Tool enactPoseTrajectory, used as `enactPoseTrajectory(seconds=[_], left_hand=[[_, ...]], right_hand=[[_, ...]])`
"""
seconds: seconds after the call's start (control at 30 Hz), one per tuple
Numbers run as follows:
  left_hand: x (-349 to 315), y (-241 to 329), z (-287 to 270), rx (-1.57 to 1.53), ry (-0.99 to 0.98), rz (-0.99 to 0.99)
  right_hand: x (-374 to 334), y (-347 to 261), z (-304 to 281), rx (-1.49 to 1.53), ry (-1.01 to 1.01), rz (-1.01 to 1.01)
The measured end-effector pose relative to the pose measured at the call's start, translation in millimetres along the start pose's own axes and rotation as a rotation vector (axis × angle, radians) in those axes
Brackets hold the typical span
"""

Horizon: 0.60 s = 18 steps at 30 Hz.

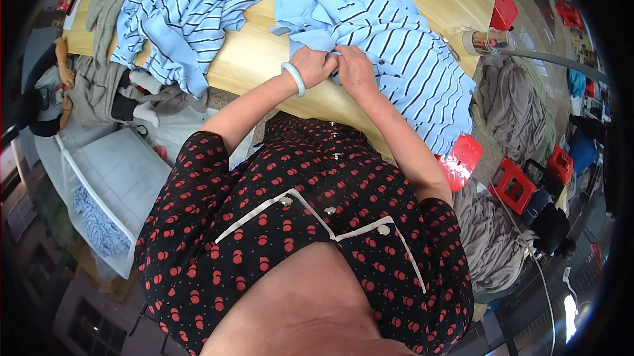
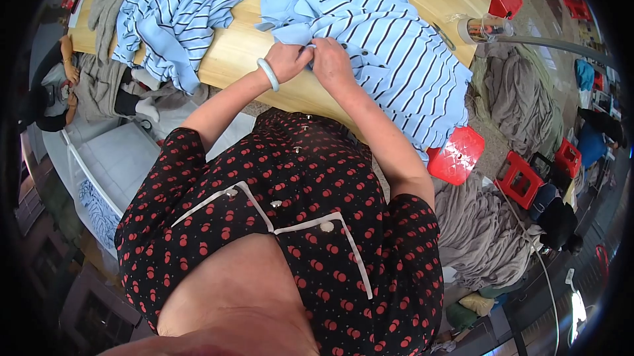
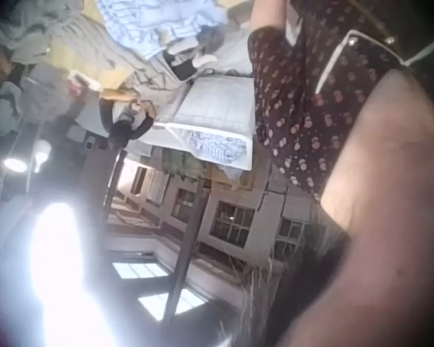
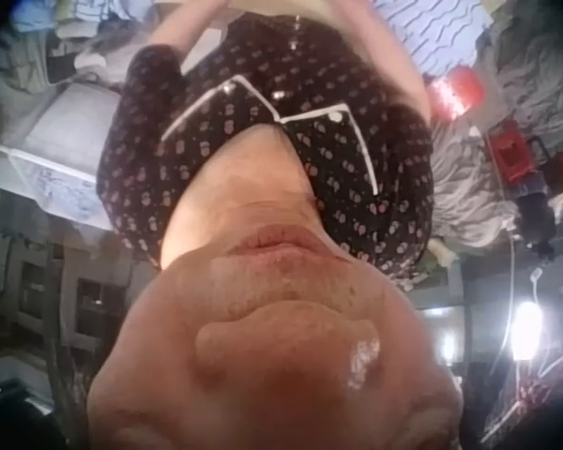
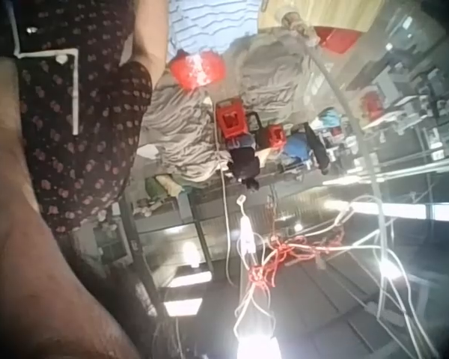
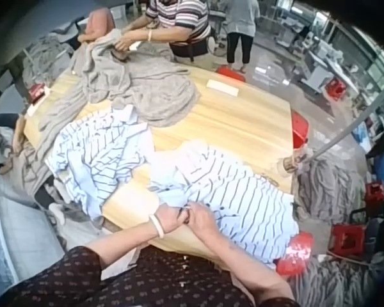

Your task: Inspecting, sorting, and arranging striped shirts on a work table.

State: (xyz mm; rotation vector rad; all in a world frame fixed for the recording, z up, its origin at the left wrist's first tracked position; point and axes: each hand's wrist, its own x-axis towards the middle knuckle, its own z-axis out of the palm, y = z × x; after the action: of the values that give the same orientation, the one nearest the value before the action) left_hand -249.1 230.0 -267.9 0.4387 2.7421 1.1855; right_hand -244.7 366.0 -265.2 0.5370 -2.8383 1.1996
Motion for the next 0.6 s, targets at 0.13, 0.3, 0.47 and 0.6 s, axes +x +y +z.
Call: enactPoseTrajectory(seconds=[0.13, 0.3, 0.47, 0.6], left_hand=[[-2, 0, 3, 0.077, 0.015, 0.078], [-3, -8, 4, 0.0, 0.01, 0.101], [-1, -14, 13, 0.061, -0.066, 0.022], [-4, -11, 20, 0.045, 0.048, -0.146]], right_hand=[[-1, 3, 2, -0.009, -0.044, 0.027], [-1, 4, 5, 0.001, -0.042, 0.018], [2, 2, 6, 0.068, 0.02, 0.02], [0, 1, 8, 0.069, 0.017, 0.064]])
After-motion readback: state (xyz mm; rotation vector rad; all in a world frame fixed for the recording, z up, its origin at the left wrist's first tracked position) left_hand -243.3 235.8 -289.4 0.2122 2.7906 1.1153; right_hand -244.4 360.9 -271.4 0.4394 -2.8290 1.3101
